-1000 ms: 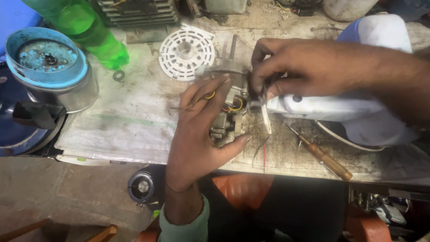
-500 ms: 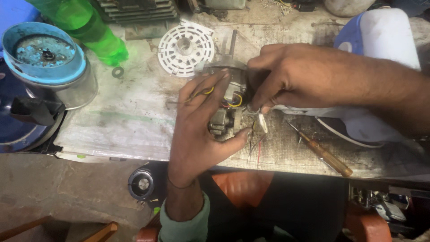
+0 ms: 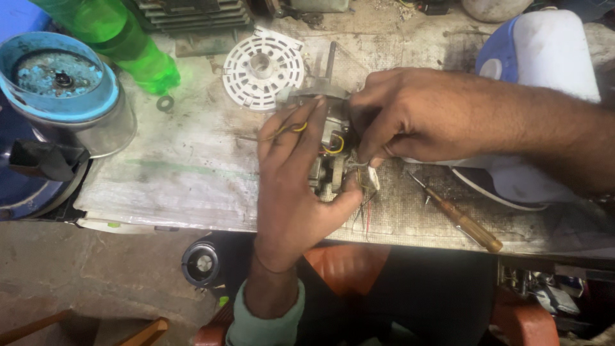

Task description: The person uses a screwdriver to adjust internal components of a small electric motor, then rotates the motor shaft by hand to test movement. They continue to manipulate wires and internal parts, and finally attach a white plastic fan housing to the motor shaft.

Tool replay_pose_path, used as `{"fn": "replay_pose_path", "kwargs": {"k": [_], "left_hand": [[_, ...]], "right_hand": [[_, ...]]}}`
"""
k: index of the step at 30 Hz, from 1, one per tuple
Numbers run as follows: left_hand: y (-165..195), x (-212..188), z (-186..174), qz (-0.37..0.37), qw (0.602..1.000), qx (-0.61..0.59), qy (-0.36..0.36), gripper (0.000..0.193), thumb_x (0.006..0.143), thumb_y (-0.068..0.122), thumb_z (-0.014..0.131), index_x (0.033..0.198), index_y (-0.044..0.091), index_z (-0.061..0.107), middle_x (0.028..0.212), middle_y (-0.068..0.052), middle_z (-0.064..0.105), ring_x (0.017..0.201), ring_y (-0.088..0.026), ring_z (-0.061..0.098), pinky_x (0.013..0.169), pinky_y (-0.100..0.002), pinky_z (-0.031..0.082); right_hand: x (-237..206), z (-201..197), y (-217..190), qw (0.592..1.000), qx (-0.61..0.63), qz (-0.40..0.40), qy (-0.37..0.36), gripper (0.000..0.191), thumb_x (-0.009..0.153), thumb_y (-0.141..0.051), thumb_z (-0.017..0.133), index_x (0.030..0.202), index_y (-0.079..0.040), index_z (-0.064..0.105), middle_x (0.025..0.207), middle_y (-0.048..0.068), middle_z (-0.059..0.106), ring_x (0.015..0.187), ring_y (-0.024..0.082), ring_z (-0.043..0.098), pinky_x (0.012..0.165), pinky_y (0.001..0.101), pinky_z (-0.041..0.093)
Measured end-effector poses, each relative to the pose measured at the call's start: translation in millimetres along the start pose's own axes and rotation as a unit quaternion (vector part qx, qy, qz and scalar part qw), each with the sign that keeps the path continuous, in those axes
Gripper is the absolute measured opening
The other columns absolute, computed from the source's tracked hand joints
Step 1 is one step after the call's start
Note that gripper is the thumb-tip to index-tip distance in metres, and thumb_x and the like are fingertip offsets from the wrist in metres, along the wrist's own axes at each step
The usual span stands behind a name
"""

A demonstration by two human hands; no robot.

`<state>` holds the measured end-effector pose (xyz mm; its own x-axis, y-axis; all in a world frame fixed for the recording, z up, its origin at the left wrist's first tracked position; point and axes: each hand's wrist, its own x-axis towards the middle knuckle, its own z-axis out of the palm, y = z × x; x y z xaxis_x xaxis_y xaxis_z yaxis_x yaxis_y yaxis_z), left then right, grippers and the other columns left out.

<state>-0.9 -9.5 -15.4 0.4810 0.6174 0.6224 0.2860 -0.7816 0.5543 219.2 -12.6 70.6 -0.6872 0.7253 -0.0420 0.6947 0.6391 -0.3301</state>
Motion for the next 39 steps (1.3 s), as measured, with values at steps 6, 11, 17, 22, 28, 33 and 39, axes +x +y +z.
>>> {"fn": "replay_pose_path", "kwargs": {"k": [6, 11, 17, 22, 28, 33, 39], "left_hand": [[8.3, -3.6, 12.5, -0.047, 0.998, 0.004, 0.029, 0.084, 0.073, 0.016, 0.074, 0.150, -0.005, 0.047, 0.148, -0.024, 0.052, 0.147, -0.042, 0.039, 0.127, -0.053, 0.035], [7.0, -4.2, 14.5, -0.038, 0.999, 0.005, 0.037, 0.082, 0.074, 0.013, 0.072, 0.151, -0.004, 0.047, 0.151, -0.022, 0.052, 0.150, -0.042, 0.038, 0.130, -0.053, 0.035], [8.8, -4.5, 13.4, -0.052, 0.998, -0.020, 0.043, 0.083, 0.073, 0.012, 0.073, 0.151, -0.004, 0.048, 0.151, -0.022, 0.052, 0.149, -0.042, 0.039, 0.128, -0.053, 0.035], [8.2, -2.9, 14.1, -0.042, 0.998, -0.024, 0.050, 0.083, 0.072, 0.011, 0.072, 0.150, -0.003, 0.048, 0.151, -0.022, 0.052, 0.150, -0.042, 0.039, 0.129, -0.052, 0.036], [9.7, -1.3, 12.6, -0.052, 0.997, -0.021, 0.044, 0.084, 0.069, 0.012, 0.074, 0.149, -0.003, 0.050, 0.148, -0.022, 0.053, 0.148, -0.043, 0.039, 0.126, -0.052, 0.035], [11.1, -0.1, 11.8, -0.058, 0.998, -0.009, 0.035, 0.083, 0.070, 0.012, 0.073, 0.149, -0.003, 0.050, 0.149, -0.021, 0.053, 0.149, -0.041, 0.039, 0.128, -0.051, 0.035], [10.7, -1.1, 12.0, -0.062, 0.997, -0.015, 0.034, 0.084, 0.071, 0.012, 0.073, 0.150, -0.002, 0.048, 0.150, -0.020, 0.052, 0.150, -0.040, 0.038, 0.129, -0.051, 0.034]], "right_hand": [[-3.5, 3.5, 5.1, 1.000, 0.006, -0.012, 0.007, 0.023, 0.074, -0.014, 0.080, 0.097, -0.013, 0.082, 0.091, 0.001, 0.073, 0.087, 0.015, 0.068, 0.077, 0.0320, 0.058], [-7.7, -10.6, 12.7, 0.987, 0.157, 0.041, -0.023, 0.017, 0.091, -0.025, 0.073, 0.105, -0.018, 0.079, 0.103, -0.002, 0.076, 0.090, 0.013, 0.073, 0.068, 0.0247, 0.061], [8.4, -29.4, 36.0, 0.968, -0.103, 0.220, 0.058, 0.034, 0.102, -0.027, 0.060, 0.132, -0.015, 0.070, 0.115, 0.011, 0.076, 0.094, 0.028, 0.075, 0.085, 0.0454, 0.057], [48.9, -26.6, 67.2, 0.961, -0.071, 0.264, -0.041, 0.039, 0.101, -0.032, 0.056, 0.136, -0.017, 0.065, 0.121, 0.010, 0.073, 0.106, 0.029, 0.068, 0.094, 0.0482, 0.051], [75.7, -20.2, 90.7, 0.924, 0.112, 0.359, -0.062, 0.040, 0.105, -0.040, 0.051, 0.120, -0.007, 0.070, 0.096, 0.009, 0.077, 0.083, 0.020, 0.072, 0.081, 0.0394, 0.057], [74.5, -5.6, 110.5, 0.889, 0.162, 0.428, 0.017, 0.047, 0.102, -0.042, 0.064, 0.097, 0.003, 0.076, 0.074, 0.008, 0.071, 0.062, 0.020, 0.064, 0.061, 0.0382, 0.053], [73.6, 9.7, 133.9, 0.857, 0.308, 0.408, 0.061, 0.028, 0.101, -0.025, 0.066, 0.105, 0.000, 0.076, 0.081, 0.009, 0.070, 0.065, 0.016, 0.062, 0.057, 0.0304, 0.051]]}}
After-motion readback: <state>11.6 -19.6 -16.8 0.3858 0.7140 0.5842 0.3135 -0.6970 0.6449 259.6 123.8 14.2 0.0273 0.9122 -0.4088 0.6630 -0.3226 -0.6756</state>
